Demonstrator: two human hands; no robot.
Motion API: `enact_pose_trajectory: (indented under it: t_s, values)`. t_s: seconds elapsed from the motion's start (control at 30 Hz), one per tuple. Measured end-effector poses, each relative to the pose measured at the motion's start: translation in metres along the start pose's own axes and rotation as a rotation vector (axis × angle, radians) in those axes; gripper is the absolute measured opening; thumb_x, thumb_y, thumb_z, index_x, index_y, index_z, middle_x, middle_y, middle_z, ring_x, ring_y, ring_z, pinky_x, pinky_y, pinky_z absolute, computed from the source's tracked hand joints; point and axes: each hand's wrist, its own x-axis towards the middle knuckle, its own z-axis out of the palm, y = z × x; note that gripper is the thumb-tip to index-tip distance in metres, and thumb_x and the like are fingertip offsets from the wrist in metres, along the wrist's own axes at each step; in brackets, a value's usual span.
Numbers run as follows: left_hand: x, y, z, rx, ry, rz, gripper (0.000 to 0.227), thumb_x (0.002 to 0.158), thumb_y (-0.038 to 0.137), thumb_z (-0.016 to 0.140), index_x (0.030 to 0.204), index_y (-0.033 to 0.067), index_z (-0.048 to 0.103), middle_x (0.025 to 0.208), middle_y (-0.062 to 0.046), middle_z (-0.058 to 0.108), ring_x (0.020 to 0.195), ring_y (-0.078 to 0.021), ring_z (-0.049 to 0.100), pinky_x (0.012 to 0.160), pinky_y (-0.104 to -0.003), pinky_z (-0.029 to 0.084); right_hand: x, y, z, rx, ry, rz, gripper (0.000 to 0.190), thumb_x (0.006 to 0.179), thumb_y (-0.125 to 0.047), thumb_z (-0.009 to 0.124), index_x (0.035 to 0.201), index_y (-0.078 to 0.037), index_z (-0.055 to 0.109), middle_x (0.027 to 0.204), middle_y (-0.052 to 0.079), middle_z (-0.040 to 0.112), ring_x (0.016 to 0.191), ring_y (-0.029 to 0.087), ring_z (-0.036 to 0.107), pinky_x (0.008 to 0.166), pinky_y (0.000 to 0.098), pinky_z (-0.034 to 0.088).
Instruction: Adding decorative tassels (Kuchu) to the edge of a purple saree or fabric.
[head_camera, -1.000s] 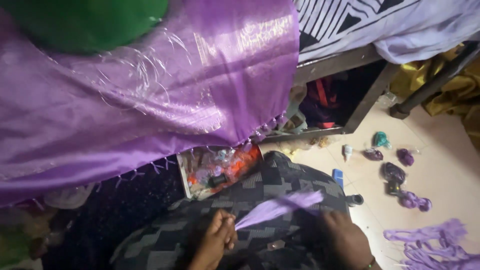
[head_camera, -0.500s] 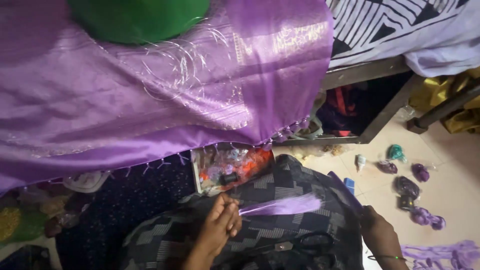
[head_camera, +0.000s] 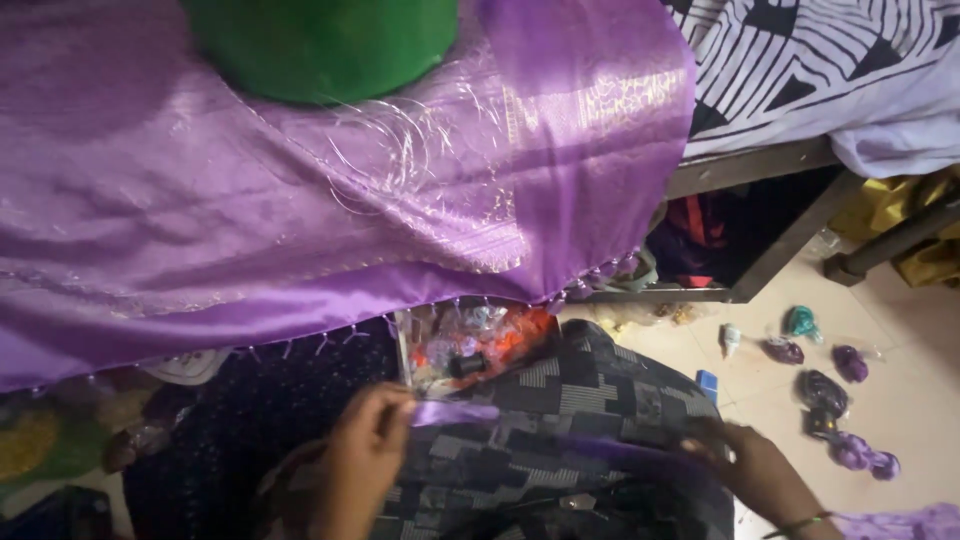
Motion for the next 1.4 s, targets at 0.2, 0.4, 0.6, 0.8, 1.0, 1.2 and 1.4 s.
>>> enact_pose_trajectory:
  t_s: [0.2, 0.4, 0.6, 0.8, 1.0, 1.2, 1.4]
  values:
    - [-0.011, 0.061, 0.052, -0.009, -0.254, 0.331, 0.012, 0.088, 0.016, 0.077, 0.087, 0.0085, 0.068, 0.101, -0.003, 0.077, 0.104, -0.0222, 0.067, 0.098, -0.038, 0.046, -0.026, -0.21, -0.008, 0.481, 0.002, -0.322, 0.036, 0.084, -0.016, 0.073, 0.12, -0.014, 0.079, 0.107, 0.004, 0.079, 0.089, 0.019, 0.075, 0.073, 0.0305, 0.064]
    - [-0.005, 0.077, 0.057, -0.059, -0.398, 0.085, 0.02, 0.087, 0.022, 0.08, 0.092, 0.0067, 0.069, 0.096, -0.005, 0.07, 0.096, -0.0229, 0.07, 0.082, -0.037, 0.054, -0.008, -0.254, -0.005, 0.505, 0.032, -0.603, 0.019, 0.08, -0.013, 0.082, 0.098, -0.009, 0.085, 0.093, 0.005, 0.078, 0.08, 0.016, 0.075, 0.068, 0.0284, 0.061]
    - [0.009, 0.072, 0.074, -0.195, -0.467, 0.23, 0.035, 0.094, 0.015, 0.07, 0.128, 0.0061, 0.064, 0.112, -0.014, 0.07, 0.107, -0.0313, 0.065, 0.092, -0.044, 0.049, -0.023, -0.313, -0.038, 0.449, 0.242, -1.129, 0.012, 0.097, -0.014, 0.072, 0.105, -0.005, 0.068, 0.105, 0.007, 0.074, 0.103, 0.021, 0.074, 0.087, 0.0321, 0.061]
    - [0.014, 0.033, 0.095, 0.277, -0.566, 0.105, 0.023, 0.091, 0.006, 0.059, 0.106, 0.0134, 0.075, 0.097, -0.014, 0.076, 0.103, -0.0329, 0.068, 0.098, -0.054, 0.04, -0.003, -0.26, -0.078, 1.094, 0.436, -0.823, 0.015, 0.113, -0.021, 0.051, 0.115, -0.005, 0.051, 0.087, 0.018, 0.071, 0.072, 0.029, 0.076, 0.055, 0.0381, 0.065]
    - [0.0, -0.041, 0.085, 0.48, -0.575, 0.076, 0.02, 0.093, 0.009, 0.06, 0.108, 0.0126, 0.072, 0.105, -0.014, 0.074, 0.105, -0.0336, 0.068, 0.095, -0.049, 0.049, -0.012, -0.217, -0.131, 1.574, 0.575, -0.761, 0.022, 0.13, -0.017, 0.045, 0.122, 0.003, 0.046, 0.087, 0.02, 0.066, 0.072, 0.032, 0.071, 0.061, 0.0415, 0.059]
    - [0.007, -0.033, 0.082, 0.222, -0.505, 0.193, 0.062, 0.084, 0.02, 0.08, 0.139, 0.0025, 0.056, 0.136, -0.023, 0.056, 0.122, -0.0436, 0.053, 0.098, -0.052, 0.045, -0.001, -0.215, -0.119, 1.003, 0.695, -0.559, 0.026, 0.117, -0.005, 0.049, 0.141, -0.004, 0.039, 0.096, 0.016, 0.065, 0.083, 0.028, 0.072, 0.08, 0.0455, 0.065]
    - [0.026, 0.062, 0.11, -0.194, -0.663, 0.325, 0.068, 0.089, 0.033, 0.082, 0.145, 0.0068, 0.054, 0.149, -0.014, 0.056, 0.139, -0.0286, 0.053, 0.113, -0.042, 0.044, 0.015, -0.232, -0.053, 0.904, 0.292, -0.45, 0.027, 0.098, -0.008, 0.055, 0.122, 0.0, 0.048, 0.089, 0.02, 0.071, 0.075, 0.027, 0.076, 0.065, 0.0433, 0.067]
